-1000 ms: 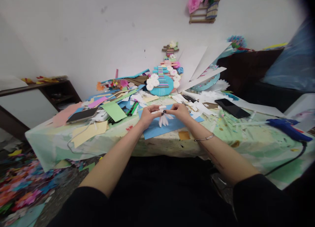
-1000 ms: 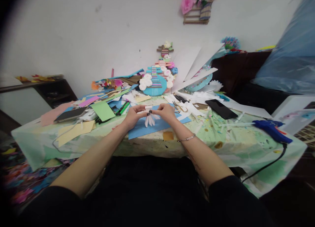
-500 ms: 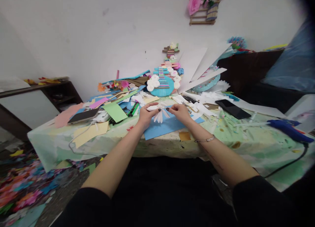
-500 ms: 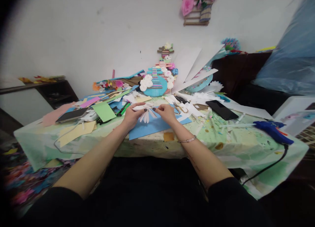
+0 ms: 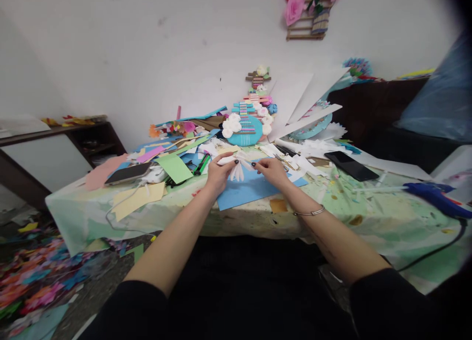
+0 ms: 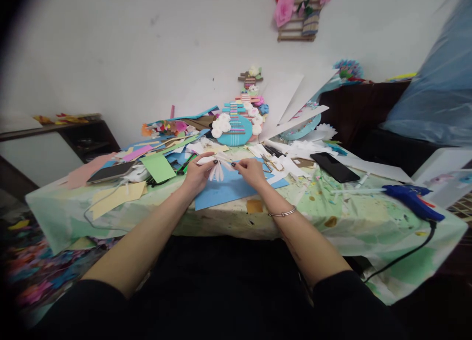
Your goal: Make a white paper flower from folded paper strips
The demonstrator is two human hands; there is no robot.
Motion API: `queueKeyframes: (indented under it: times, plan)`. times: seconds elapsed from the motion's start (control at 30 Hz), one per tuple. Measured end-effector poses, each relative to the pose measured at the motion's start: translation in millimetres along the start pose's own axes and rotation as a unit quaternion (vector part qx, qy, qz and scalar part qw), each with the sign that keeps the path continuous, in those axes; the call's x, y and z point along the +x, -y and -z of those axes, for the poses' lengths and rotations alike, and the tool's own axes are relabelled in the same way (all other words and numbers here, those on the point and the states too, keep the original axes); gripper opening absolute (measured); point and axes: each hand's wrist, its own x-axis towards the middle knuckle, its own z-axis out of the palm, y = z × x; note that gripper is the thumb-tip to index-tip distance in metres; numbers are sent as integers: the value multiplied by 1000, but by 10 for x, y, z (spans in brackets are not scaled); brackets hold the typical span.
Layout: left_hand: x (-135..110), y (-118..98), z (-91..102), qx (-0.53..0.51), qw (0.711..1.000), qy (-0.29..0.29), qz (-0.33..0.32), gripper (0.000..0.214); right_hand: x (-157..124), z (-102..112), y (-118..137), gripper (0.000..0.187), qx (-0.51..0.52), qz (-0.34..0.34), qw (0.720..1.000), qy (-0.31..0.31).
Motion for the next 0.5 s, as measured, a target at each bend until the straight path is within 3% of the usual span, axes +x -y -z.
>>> queueKeyframes:
  times: [0.2, 0.3, 0.4, 0.5]
  plan:
    - [52, 3, 42, -39, 998, -48, -13, 46, 25, 1, -63, 32, -36, -2, 999, -22]
    - [75, 12, 53, -50, 997, -61, -20, 46, 37, 24, -86, 32, -61, -30, 995, -68]
    - [63, 11, 34, -39, 999, -35, -3, 43, 42, 66, -82, 35, -58, -60, 989, -120]
    - [10, -9, 3, -2, 998, 37, 53, 42, 37, 106, -59, 39, -9, -55, 987, -150]
